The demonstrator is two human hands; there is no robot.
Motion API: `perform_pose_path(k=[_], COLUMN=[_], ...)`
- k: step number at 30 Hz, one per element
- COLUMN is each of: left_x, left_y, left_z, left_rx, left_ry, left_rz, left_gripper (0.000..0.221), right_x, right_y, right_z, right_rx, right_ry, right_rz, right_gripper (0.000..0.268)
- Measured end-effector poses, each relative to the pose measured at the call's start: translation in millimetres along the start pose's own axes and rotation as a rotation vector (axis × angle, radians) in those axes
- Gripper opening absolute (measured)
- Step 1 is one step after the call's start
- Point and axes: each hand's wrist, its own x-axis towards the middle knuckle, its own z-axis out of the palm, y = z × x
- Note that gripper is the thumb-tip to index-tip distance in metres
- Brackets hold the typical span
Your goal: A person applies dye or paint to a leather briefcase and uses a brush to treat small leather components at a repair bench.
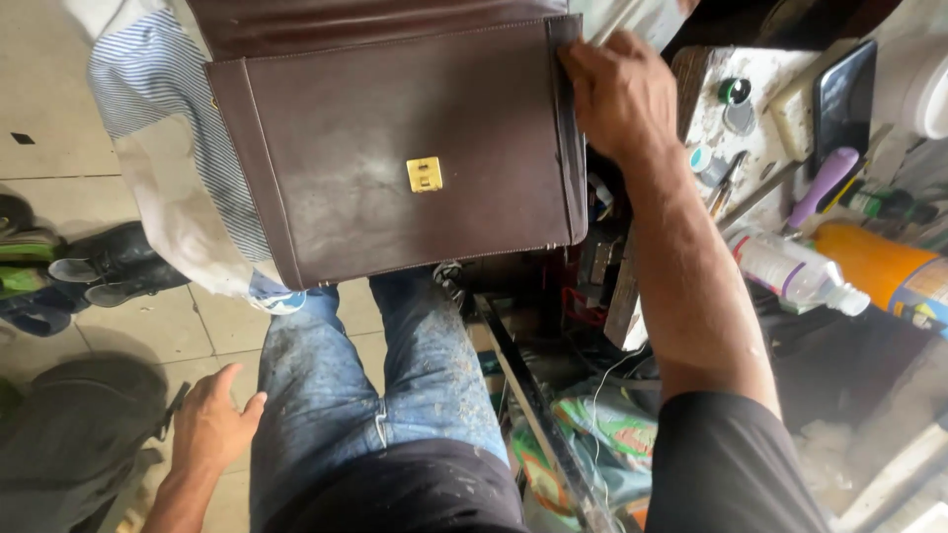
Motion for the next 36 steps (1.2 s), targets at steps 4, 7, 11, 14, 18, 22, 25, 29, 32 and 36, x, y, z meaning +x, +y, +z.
perform_pose_path(k=[4,7,11,14,18,22,25,29,32,36], left_x=[3.0,0.1,13.8,8.2,12.6,8.7,8.2,3.7,0.1,4.2], left_y=[-2.6,-4.2,6.5,19.5,0.5,-5.0,-5.3,-3.4,-6.7,-5.8], left_z=[-11.6,-1.4,-9.6,-24.7,-18.9,-17.2,-7.5,-2.2,1.2,-6.7], left_rx=[-0.100,-0.058,0.039,0.030,-0.081,-0.054,0.056,0.040,0.045,0.008], left_ry=[0.034,-0.037,-0.119,-0.129,-0.033,-0.071,-0.134,-0.107,-0.078,-0.071], left_rz=[0.023,-0.049,-0.021,-0.007,-0.026,-0.074,-0.073,-0.045,-0.037,-0.052], left_gripper=[0.063,0.063,0.066,0.065,0.063,0.063,0.065,0.064,0.063,0.064], right_x=[-104.9,-154.0,-88.0,-53.7,-109.6,-177.8,-136.6,-28.2,28.3,10.6], right_y=[-36.9,-44.6,-39.9,-23.4,-54.5,-73.7,-65.4,-30.2,-7.6,-31.6], right_z=[-22.2,-39.7,-47.7,-12.6,-7.9,-8.5,-2.5,29.7,40.7,13.3], right_rx=[-0.081,0.118,0.197,0.118,0.046,0.141,0.177,0.075,0.061,0.095], right_ry=[-0.110,-0.539,-0.093,0.081,0.016,-0.192,0.089,0.349,0.399,0.291], right_rz=[-0.026,0.192,0.085,0.026,0.084,0.274,0.273,0.146,0.135,0.056], right_gripper=[0.036,0.019,0.026,0.021,0.018,0.026,0.030,0.022,0.020,0.021])
